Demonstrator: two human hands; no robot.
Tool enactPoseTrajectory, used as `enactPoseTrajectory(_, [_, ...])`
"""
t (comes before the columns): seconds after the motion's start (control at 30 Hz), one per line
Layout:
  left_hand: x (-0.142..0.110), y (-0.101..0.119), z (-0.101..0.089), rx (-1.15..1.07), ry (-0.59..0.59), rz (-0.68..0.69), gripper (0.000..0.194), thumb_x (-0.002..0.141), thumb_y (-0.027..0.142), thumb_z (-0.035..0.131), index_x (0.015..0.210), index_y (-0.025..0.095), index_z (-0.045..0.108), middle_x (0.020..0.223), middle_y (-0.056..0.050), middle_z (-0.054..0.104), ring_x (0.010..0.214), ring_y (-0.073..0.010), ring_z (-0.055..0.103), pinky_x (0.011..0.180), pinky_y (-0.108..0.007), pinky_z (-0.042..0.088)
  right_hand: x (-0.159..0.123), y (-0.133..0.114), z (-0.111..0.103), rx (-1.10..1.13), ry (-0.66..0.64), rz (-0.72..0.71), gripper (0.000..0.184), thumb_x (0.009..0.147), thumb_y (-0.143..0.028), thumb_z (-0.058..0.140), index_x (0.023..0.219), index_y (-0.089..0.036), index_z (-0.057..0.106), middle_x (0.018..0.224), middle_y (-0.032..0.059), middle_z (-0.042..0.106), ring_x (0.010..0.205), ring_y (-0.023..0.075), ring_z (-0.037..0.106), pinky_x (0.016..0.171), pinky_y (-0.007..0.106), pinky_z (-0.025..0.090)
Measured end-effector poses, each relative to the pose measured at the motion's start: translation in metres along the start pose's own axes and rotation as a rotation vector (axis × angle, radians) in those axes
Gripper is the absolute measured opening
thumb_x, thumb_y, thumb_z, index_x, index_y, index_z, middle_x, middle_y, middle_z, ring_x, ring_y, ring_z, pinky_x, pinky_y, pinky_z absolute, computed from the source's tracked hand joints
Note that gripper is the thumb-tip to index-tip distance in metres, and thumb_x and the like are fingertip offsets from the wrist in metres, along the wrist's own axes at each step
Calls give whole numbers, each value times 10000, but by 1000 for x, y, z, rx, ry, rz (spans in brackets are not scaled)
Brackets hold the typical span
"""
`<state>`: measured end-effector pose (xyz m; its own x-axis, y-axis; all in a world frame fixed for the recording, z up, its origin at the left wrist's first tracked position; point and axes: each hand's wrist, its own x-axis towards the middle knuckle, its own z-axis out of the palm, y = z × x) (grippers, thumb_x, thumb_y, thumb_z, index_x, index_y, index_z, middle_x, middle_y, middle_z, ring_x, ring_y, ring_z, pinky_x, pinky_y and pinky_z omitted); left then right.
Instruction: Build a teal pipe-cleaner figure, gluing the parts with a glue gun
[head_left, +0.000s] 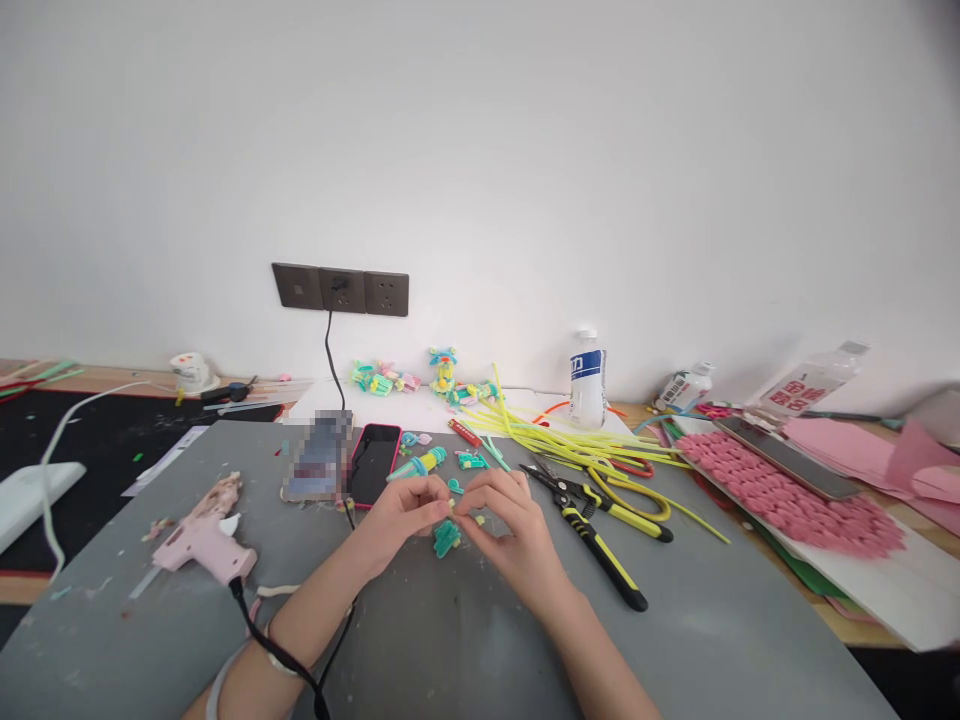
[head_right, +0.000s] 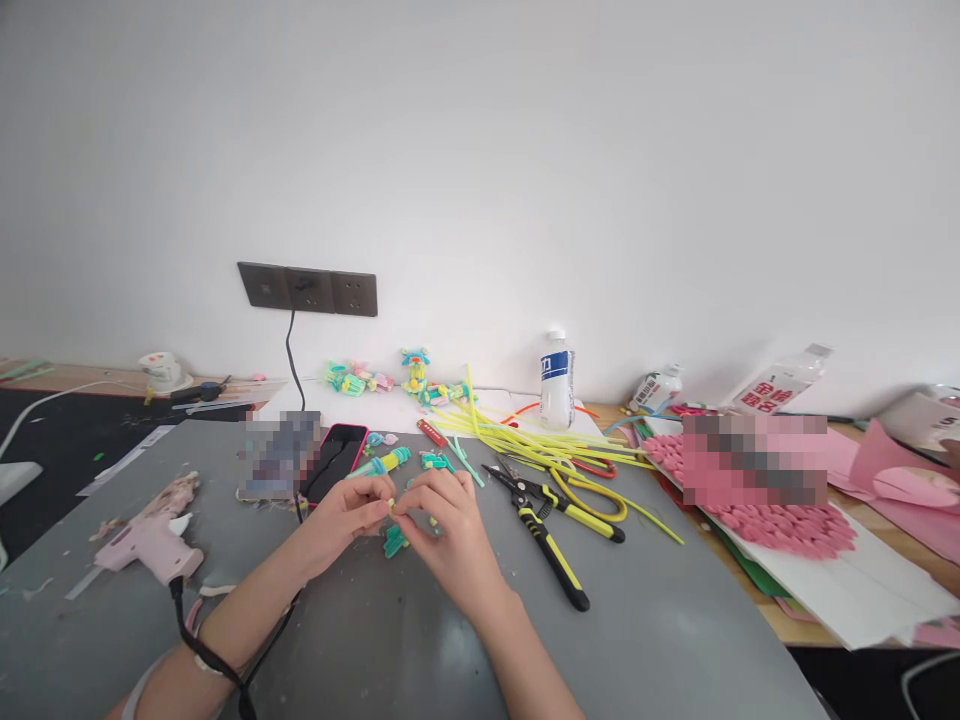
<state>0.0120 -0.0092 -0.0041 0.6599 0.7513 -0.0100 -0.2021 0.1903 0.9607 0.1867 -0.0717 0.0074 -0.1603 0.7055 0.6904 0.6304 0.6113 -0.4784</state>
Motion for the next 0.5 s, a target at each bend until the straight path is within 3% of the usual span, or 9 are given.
enactPoseTrajectory(0.17, [-1,3,0,20,-88,-27,399,750,469,811,669,143,595,709,33,439,543,-66,272,528,-276,162,2,3,-13,65,-144,-11,113,969,-230,628,858,-233,648,876,12,639,817,170,610,762,334,365])
enactPoseTrajectory(0.37, [-4,4,2,8,-152,-186,407,695,465,847,640,141,607,648,40,466,494,-47,267,507,-281,141,14,8,-31,117,-411,-1,139,946,-299,666,818,-251,694,858,-7,619,843,177,593,802,358,354])
enactPoseTrajectory(0.5, [-5,6,2,-18,-134,-219,437,669,477,857,606,147,578,560,70,400,471,-41,233,501,-285,112,21,7,-33,142,-438,62,108,919,-321,701,855,-239,673,857,-17,628,836,175,599,815,361,370])
